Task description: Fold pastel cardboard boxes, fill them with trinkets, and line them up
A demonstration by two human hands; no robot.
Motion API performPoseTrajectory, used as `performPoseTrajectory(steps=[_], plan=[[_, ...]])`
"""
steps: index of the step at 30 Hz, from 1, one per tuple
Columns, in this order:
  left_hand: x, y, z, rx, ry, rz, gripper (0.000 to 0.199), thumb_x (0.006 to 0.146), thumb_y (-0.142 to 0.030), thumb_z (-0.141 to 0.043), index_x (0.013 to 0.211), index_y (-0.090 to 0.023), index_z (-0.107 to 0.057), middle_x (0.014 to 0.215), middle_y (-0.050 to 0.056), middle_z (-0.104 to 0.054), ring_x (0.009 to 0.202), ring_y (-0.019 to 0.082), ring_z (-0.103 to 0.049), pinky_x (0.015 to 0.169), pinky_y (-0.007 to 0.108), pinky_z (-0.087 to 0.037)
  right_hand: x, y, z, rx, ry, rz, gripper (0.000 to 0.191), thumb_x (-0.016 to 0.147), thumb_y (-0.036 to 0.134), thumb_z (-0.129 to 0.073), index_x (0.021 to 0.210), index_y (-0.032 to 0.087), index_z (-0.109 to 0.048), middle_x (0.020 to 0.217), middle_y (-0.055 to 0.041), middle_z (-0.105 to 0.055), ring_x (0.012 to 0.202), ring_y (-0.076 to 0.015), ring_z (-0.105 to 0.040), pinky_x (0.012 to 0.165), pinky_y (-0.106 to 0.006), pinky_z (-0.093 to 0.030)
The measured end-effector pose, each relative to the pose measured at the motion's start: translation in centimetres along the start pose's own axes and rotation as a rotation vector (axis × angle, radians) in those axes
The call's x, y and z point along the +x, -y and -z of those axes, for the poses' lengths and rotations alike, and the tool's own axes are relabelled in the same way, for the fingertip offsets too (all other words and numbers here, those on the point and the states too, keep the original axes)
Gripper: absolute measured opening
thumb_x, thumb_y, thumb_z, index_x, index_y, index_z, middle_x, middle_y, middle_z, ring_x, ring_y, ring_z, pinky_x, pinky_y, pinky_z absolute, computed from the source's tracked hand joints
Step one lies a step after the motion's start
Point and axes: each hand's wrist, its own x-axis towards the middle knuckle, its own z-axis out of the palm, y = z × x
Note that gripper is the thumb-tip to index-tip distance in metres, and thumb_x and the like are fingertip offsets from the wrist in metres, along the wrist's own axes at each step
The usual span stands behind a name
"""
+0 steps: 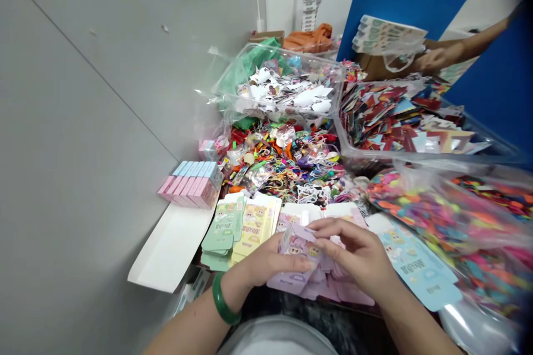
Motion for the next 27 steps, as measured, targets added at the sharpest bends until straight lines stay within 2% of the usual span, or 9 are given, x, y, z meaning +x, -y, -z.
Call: performPoseTrajectory(steps=[4,6,11,17,22,25,27], plan=[[0.1,-0.3,0.2,0.110,0.092,-0.025,0.049,0.066,-0.034,-0.083,0.109,-0.017,-0.066,0.095,0.004,-0.068,0.086,0.019,-0.061,0.084,0.032,-0.044,0.7,1.0,0.5,0.005,0.021,-0.097,0.013,0.078,0.034,-0.073,0.085,0.023,-0.075,0.079,-0.0033,-0.074,0.071,-0.0171,-0.068,0.064,-0.026,-0.055],[0.2,-0.5,0.1,0.139,0.114,-0.037,0.050,0.066,-0.035,-0.083,0.110,-0.016,-0.065,0.095,0.004,-0.067,0.086,0.019,-0.060,0.084,0.033,-0.044,0.9,1.3,0.6,-0.003,0.033,-0.093,0.012,0.079,0.034,-0.071,0.081,0.022,-0.076,0.077,-0.0038,-0.074,0.069,-0.0173,-0.068,0.064,-0.026,-0.055],[0.1,-1.2,-0.3,0.069,0.020,-0.014,0.040,0.067,-0.035,-0.081,0.100,-0.017,-0.068,0.087,0.001,-0.065,0.080,0.017,-0.059,0.080,0.030,-0.044,1.0,1.1,0.6,-0.017,0.078,0.004,0.011,0.080,0.033,-0.071,0.085,0.026,-0.078,0.089,-0.0060,-0.075,0.084,-0.0223,-0.070,0.076,-0.034,-0.057],[0.4,-0.8,-0.4,0.038,0.004,-0.016,0.038,0.066,-0.031,-0.082,0.099,-0.017,-0.068,0.087,0.001,-0.065,0.080,0.017,-0.058,0.079,0.030,-0.043,0.6,0.2,0.5,-0.051,0.076,0.082,0.012,0.083,0.025,-0.069,0.089,0.029,-0.077,0.093,-0.0048,-0.075,0.089,-0.0216,-0.069,0.079,-0.036,-0.056],[0.2,-0.9,-0.4,0.059,-0.035,-0.003,0.039,0.066,-0.030,-0.082,0.100,-0.018,-0.068,0.086,0.000,-0.065,0.079,0.016,-0.057,0.078,0.029,-0.043,0.4,0.0,0.0,-0.104,0.110,0.179,0.026,0.083,0.018,-0.069,0.103,0.034,-0.075,0.102,-0.0027,-0.074,0.095,-0.0194,-0.067,0.084,-0.035,-0.053],[-0.1,-1.2,-0.4,0.055,-0.024,0.004,0.032,0.065,-0.029,-0.083,0.091,-0.017,-0.069,0.081,-0.001,-0.064,0.075,0.014,-0.055,0.075,0.027,-0.043,0.2,-0.1,-0.8,-0.080,0.117,0.237,0.037,0.085,0.016,-0.066,0.115,0.038,-0.070,0.110,-0.0021,-0.073,0.102,-0.0199,-0.065,0.090,-0.038,-0.051],[-0.2,-1.2,-0.6,-0.014,-0.029,0.059,0.033,0.062,-0.030,-0.085,0.086,-0.016,-0.068,0.074,-0.002,-0.061,0.067,0.012,-0.054,0.068,0.025,-0.042,0.2,-0.2,-1.1,-0.071,0.098,0.236,0.036,0.085,0.017,-0.066,0.114,0.038,-0.071,0.103,-0.0023,-0.074,0.096,-0.0195,-0.066,0.086,-0.038,-0.051]])
